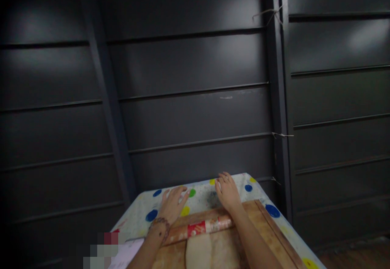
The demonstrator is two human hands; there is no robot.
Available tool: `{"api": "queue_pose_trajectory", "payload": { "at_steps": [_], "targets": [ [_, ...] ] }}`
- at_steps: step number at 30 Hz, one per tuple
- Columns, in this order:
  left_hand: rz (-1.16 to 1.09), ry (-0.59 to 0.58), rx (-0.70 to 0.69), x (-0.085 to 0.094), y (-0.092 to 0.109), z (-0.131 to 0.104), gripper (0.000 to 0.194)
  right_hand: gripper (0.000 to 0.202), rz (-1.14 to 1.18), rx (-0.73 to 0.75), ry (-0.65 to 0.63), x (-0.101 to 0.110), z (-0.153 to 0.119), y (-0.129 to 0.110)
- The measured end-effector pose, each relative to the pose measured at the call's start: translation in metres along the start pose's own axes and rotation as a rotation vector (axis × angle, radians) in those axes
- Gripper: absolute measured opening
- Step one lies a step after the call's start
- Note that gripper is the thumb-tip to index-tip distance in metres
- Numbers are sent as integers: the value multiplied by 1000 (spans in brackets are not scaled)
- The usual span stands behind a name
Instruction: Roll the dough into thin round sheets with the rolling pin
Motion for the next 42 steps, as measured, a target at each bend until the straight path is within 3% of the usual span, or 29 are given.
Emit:
{"api": "queue_pose_trajectory", "payload": {
  "at_steps": [12, 16, 21, 27, 34, 42],
  "targets": [
    [32, 21, -2, -6, -4, 2, 38, 36, -46, 50, 64, -1, 4, -3],
    [30, 25, -9, -4, 0, -2, 39, 35, -86, 26, 86, 11, 1, -8],
    [42, 31, -7, -1, 4, -6, 40, 38, -265, -131, 173, 34, -10, -2],
    [75, 21, 17, -1, 7, -11, 44, 38, -386, -93, 80, 27, -19, -7],
    [107, -7, 66, -5, 8, -26, 49, 43, -333, -105, 6, 18, -32, -5],
    [136, -166, 277, -10, -2, -47, 67, 49, -327, -192, -53, 22, -48, 2]
  ]
}}
Point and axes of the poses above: each hand's wrist, its own z-axis towards the middle knuckle, its own x-axis out of the back of the hand, y = z × x, the point moved 8 cm from there along z, towards the middle knuckle, and after that the axes turned 3 degrees about x, right-handed, at the moved point
